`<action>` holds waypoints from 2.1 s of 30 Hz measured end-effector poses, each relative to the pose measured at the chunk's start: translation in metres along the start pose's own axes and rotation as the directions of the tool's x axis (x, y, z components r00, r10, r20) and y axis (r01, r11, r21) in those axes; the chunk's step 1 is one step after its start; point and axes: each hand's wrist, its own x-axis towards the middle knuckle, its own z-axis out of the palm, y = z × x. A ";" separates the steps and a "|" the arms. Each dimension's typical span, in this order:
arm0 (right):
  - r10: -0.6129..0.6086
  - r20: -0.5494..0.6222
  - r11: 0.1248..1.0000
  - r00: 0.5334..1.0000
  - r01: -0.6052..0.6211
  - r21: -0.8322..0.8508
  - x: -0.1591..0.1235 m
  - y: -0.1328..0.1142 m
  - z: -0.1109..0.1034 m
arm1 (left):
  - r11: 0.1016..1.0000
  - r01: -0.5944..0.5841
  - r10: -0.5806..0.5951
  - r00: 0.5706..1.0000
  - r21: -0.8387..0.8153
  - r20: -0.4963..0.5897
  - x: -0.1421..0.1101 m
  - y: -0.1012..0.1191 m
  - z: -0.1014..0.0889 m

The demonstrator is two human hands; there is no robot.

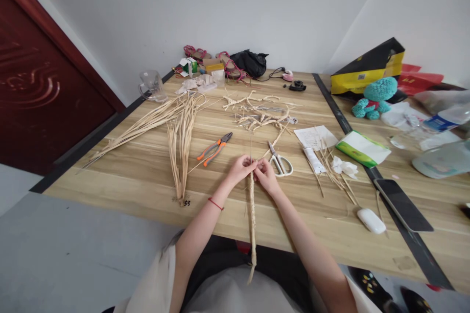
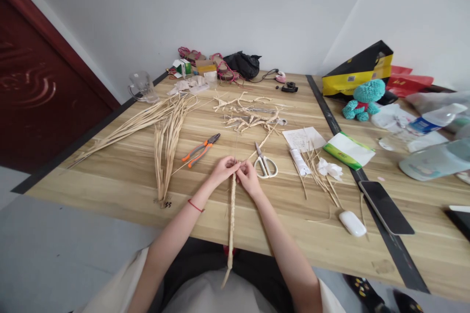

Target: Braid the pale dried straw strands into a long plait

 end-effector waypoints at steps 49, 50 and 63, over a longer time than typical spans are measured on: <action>0.005 -0.139 0.992 0.990 -0.022 -0.122 0.000 -0.003 -0.002 | 0.986 -0.124 0.138 0.982 0.110 -0.130 0.008 -0.012 -0.009; -0.005 -0.133 0.991 0.991 -0.013 -0.135 0.001 -0.003 -0.002 | 0.987 -0.120 0.133 0.982 0.103 -0.133 0.008 -0.012 -0.009; -0.149 -0.089 0.947 0.985 0.116 -0.299 0.000 -0.003 -0.005 | 0.997 -0.056 0.050 0.991 -0.045 -0.122 0.005 -0.002 -0.003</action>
